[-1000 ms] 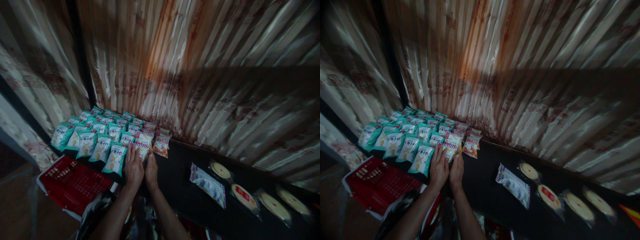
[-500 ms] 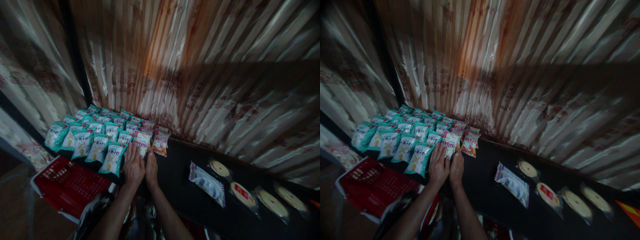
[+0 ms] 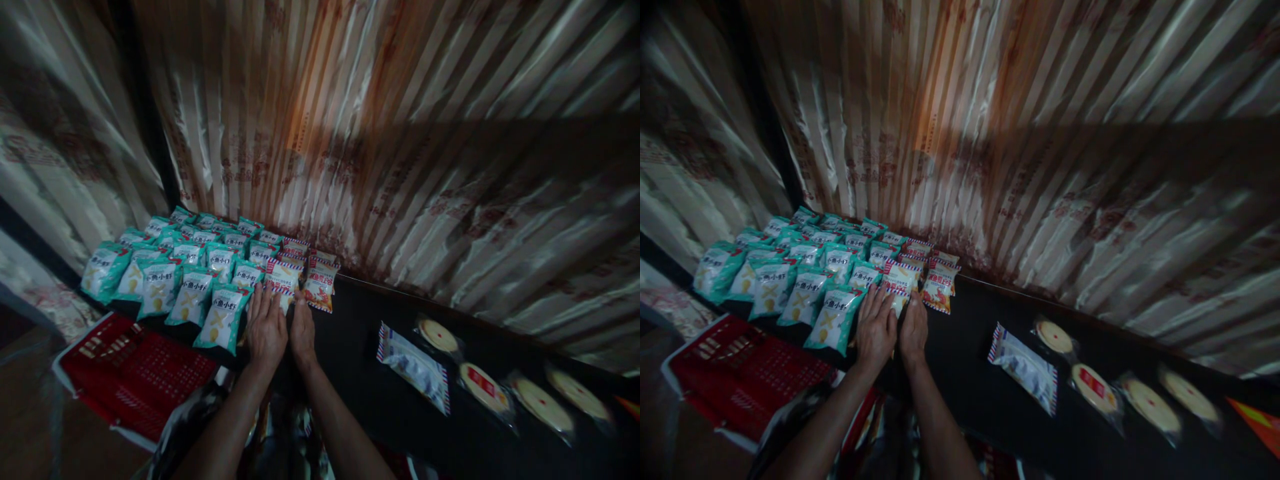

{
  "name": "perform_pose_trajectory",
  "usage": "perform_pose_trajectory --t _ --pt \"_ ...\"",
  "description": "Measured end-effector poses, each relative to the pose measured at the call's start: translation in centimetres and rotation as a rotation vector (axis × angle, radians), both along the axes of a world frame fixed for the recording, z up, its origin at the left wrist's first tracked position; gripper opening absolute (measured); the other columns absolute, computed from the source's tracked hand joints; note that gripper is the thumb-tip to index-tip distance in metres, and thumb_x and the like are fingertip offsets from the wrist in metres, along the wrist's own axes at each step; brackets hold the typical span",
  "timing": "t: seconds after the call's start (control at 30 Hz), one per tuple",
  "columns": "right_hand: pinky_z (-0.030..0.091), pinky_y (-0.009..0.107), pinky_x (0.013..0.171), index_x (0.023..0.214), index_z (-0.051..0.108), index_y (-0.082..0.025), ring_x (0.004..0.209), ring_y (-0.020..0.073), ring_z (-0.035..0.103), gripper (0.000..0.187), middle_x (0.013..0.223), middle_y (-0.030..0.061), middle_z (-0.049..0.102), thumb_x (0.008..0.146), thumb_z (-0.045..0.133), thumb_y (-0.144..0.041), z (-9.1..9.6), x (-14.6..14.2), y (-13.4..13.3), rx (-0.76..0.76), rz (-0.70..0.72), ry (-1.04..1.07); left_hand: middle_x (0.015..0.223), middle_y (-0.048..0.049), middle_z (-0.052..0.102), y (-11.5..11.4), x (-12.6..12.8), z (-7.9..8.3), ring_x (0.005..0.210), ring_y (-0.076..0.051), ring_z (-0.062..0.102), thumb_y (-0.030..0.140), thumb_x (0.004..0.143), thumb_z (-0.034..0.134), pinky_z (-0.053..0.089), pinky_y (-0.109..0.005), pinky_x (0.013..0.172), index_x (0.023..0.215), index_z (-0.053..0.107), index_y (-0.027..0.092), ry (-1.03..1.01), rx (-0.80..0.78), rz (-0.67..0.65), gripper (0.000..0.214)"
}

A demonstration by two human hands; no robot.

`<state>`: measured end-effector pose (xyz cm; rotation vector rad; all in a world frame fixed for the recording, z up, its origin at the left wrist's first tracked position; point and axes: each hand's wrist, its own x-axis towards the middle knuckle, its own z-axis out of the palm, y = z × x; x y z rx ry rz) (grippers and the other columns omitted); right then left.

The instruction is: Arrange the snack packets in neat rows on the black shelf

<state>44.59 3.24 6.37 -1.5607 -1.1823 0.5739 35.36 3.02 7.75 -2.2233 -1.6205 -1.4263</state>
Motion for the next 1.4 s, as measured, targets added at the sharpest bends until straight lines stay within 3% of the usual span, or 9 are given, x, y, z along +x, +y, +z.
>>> perform_pose_trajectory --t 0.43,0.63,0.8,0.97,1.13,1.4 --pt "0.028 0.040 0.108 0.127 0.050 -0.009 0.128 0.0214 0.041 0.071 0.133 0.0157 0.050 0.087 0.019 -0.059 0.4 0.8 -1.3 0.029 -0.052 0.054 0.133 -0.0135 0.051 -0.1 0.0 0.0 0.135 -0.028 0.029 0.015 0.085 0.044 0.035 -0.054 0.104 0.115 0.057 0.015 -0.036 0.032 -0.018 0.033" --pt "0.028 0.042 0.108 0.123 0.053 -0.011 0.126 0.0226 0.043 0.067 0.131 0.0154 0.052 0.087 0.024 -0.059 0.3 1.0 -2.6 0.040 -0.060 0.078 0.132 -0.0123 0.053 -0.6 0.2 0.7 0.135 -0.027 0.029 0.010 0.084 0.043 0.034 -0.055 0.105 0.111 0.059 0.016 -0.027 0.089 -0.050 0.032" --pt "0.028 0.043 0.109 0.124 0.052 -0.011 0.126 0.0224 0.043 0.066 0.132 0.0156 0.051 0.087 0.026 -0.059 0.3 0.7 -3.2 0.042 -0.051 0.104 0.128 -0.0130 0.056 -1.4 0.6 1.3 0.134 -0.026 0.031 0.007 0.083 0.040 0.039 -0.050 0.103 0.107 0.061 0.013 -0.024 0.098 -0.109 0.033" --pt "0.032 0.042 0.106 0.120 0.055 -0.012 0.121 0.0223 0.049 0.063 0.127 0.0153 0.056 0.086 0.028 -0.059 -0.1 0.8 -3.9 0.041 -0.033 0.129 0.120 -0.0099 0.062 -2.1 1.4 0.7 0.129 -0.022 0.041 0.008 0.083 0.038 0.045 -0.042 0.100 0.107 0.063 0.014 -0.029 0.066 -0.221 0.034" --pt "0.032 0.043 0.106 0.119 0.056 -0.009 0.120 0.0243 0.049 0.070 0.127 0.0177 0.056 0.083 0.029 -0.063 -0.5 1.6 -5.4 0.002 -0.054 0.117 0.119 -0.0090 0.063 -3.1 2.1 0.3 0.124 -0.022 0.047 0.009 0.084 0.037 0.048 -0.041 0.098 0.106 0.064 0.014 0.005 0.039 -0.285 0.035" --pt "0.035 0.041 0.105 0.117 0.058 -0.013 0.117 0.0230 0.052 0.063 0.123 0.0148 0.059 0.086 0.029 -0.058 0.7 2.7 -7.3 -0.023 -0.059 0.083 0.110 -0.0083 0.067 -4.0 2.0 0.1 0.114 -0.021 0.056 0.005 0.079 0.037 0.051 -0.041 0.095 0.104 0.065 0.016 0.001 0.011 -0.344 0.039"
